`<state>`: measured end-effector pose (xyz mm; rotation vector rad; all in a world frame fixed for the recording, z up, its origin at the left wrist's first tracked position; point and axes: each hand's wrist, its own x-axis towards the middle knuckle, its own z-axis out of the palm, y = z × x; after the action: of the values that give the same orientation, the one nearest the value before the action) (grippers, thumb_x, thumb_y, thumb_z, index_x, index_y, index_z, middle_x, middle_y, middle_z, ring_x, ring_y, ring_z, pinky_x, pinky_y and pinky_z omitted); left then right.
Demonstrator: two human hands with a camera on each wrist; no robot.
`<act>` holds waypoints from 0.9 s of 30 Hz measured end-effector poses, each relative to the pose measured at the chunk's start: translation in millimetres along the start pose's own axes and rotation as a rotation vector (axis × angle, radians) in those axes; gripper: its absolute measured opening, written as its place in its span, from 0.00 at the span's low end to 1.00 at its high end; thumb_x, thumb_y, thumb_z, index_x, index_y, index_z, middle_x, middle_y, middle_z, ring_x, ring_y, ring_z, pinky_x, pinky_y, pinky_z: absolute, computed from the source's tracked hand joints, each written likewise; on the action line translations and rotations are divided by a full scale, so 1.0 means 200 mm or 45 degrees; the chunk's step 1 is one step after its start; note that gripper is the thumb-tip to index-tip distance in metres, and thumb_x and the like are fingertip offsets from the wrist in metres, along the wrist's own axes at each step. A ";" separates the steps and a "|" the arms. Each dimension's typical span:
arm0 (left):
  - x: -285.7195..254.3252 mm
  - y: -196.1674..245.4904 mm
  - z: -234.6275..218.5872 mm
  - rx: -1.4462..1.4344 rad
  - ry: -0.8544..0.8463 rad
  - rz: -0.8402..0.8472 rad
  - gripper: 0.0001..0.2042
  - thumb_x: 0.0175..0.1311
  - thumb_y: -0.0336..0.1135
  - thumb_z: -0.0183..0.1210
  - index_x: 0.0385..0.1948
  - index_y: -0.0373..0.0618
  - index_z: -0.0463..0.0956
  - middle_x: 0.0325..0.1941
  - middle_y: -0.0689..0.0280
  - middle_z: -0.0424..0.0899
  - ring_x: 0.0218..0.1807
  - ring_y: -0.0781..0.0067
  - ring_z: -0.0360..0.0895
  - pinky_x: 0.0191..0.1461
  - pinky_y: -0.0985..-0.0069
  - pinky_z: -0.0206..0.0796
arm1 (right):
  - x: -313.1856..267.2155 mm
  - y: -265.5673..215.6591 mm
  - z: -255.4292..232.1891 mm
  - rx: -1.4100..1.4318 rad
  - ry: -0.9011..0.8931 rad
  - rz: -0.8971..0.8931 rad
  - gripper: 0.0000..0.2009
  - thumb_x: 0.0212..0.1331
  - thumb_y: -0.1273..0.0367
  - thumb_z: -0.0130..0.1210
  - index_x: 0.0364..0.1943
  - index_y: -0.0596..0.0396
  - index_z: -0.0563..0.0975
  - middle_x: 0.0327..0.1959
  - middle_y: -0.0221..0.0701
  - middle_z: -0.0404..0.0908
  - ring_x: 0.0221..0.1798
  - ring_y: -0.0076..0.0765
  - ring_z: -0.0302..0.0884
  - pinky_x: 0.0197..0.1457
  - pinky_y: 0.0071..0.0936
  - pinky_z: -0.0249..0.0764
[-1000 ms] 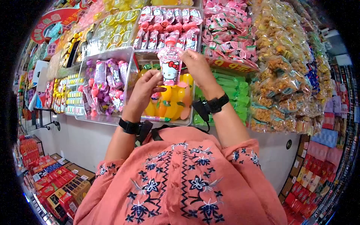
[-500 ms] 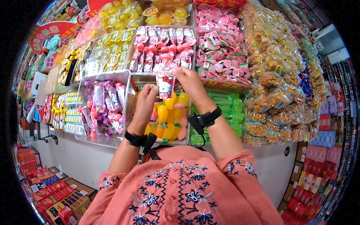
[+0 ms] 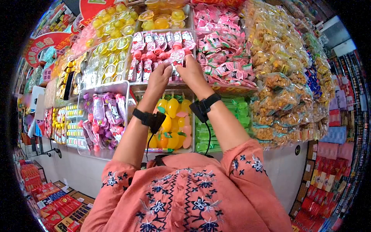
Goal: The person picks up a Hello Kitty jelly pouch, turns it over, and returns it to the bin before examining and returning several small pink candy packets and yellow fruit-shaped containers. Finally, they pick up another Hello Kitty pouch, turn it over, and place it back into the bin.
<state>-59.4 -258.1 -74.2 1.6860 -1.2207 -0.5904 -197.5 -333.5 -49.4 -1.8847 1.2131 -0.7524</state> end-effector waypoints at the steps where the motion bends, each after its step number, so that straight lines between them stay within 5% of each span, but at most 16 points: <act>1: 0.02 -0.01 0.02 0.048 -0.029 -0.003 0.18 0.70 0.44 0.55 0.50 0.39 0.77 0.39 0.52 0.85 0.40 0.55 0.83 0.47 0.64 0.72 | 0.02 0.02 0.02 -0.050 0.013 0.002 0.17 0.53 0.64 0.64 0.37 0.63 0.72 0.34 0.53 0.80 0.40 0.59 0.81 0.43 0.47 0.75; 2: 0.03 -0.03 0.03 0.096 -0.058 -0.006 0.19 0.70 0.44 0.55 0.52 0.38 0.77 0.40 0.54 0.86 0.40 0.60 0.84 0.48 0.67 0.73 | 0.03 0.04 0.03 -0.100 0.026 0.002 0.17 0.53 0.64 0.64 0.37 0.63 0.72 0.35 0.54 0.80 0.40 0.61 0.80 0.44 0.49 0.75; 8: 0.05 0.05 0.03 0.255 -0.116 -0.042 0.19 0.69 0.43 0.56 0.53 0.37 0.76 0.41 0.48 0.85 0.44 0.50 0.84 0.49 0.62 0.73 | 0.05 0.07 0.06 -0.274 0.095 -0.176 0.15 0.55 0.66 0.63 0.37 0.63 0.73 0.36 0.54 0.80 0.42 0.64 0.79 0.45 0.53 0.74; 11: 0.05 -0.04 0.09 0.219 0.024 0.069 0.14 0.66 0.42 0.57 0.43 0.41 0.76 0.33 0.48 0.82 0.40 0.42 0.80 0.43 0.52 0.70 | 0.04 0.05 0.06 -0.379 0.041 -0.113 0.13 0.56 0.65 0.61 0.36 0.62 0.76 0.34 0.53 0.81 0.41 0.62 0.80 0.46 0.53 0.74; 14: 0.05 -0.09 0.11 0.219 0.051 0.164 0.15 0.65 0.40 0.58 0.48 0.42 0.74 0.37 0.47 0.82 0.41 0.40 0.79 0.44 0.52 0.70 | 0.02 0.07 0.06 -0.523 0.165 -0.276 0.13 0.56 0.64 0.61 0.35 0.61 0.78 0.32 0.51 0.82 0.40 0.60 0.81 0.45 0.52 0.75; 17: 0.02 -0.06 0.09 0.340 0.026 0.162 0.20 0.65 0.38 0.60 0.55 0.38 0.72 0.47 0.45 0.81 0.49 0.43 0.79 0.51 0.58 0.72 | 0.01 0.08 0.05 -0.519 0.057 -0.163 0.12 0.57 0.63 0.60 0.35 0.60 0.79 0.31 0.48 0.83 0.39 0.59 0.81 0.44 0.51 0.75; 20: 0.04 -0.12 0.12 0.393 0.074 0.276 0.19 0.65 0.38 0.59 0.55 0.45 0.70 0.47 0.47 0.78 0.43 0.39 0.79 0.47 0.52 0.73 | 0.00 0.08 0.07 -0.429 0.062 -0.098 0.12 0.57 0.64 0.61 0.34 0.59 0.79 0.32 0.47 0.83 0.39 0.57 0.82 0.43 0.50 0.75; 23: 0.01 -0.04 0.08 0.428 -0.094 0.100 0.23 0.65 0.37 0.58 0.61 0.41 0.67 0.53 0.44 0.77 0.52 0.40 0.77 0.53 0.55 0.72 | -0.03 0.07 0.07 -0.424 0.081 -0.114 0.11 0.57 0.64 0.61 0.33 0.58 0.78 0.32 0.46 0.83 0.39 0.56 0.82 0.42 0.49 0.76; 27: 0.01 -0.06 0.10 0.521 -0.021 0.165 0.22 0.65 0.36 0.56 0.61 0.47 0.66 0.52 0.47 0.75 0.45 0.41 0.80 0.45 0.51 0.75 | -0.05 0.04 0.07 -0.534 0.106 -0.132 0.10 0.57 0.64 0.61 0.33 0.56 0.78 0.30 0.45 0.84 0.37 0.56 0.82 0.39 0.49 0.76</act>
<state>-68.2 -267.6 -93.4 1.9180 -1.5262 -0.2870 -194.0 -323.0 -65.2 -2.2898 1.4184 -0.6736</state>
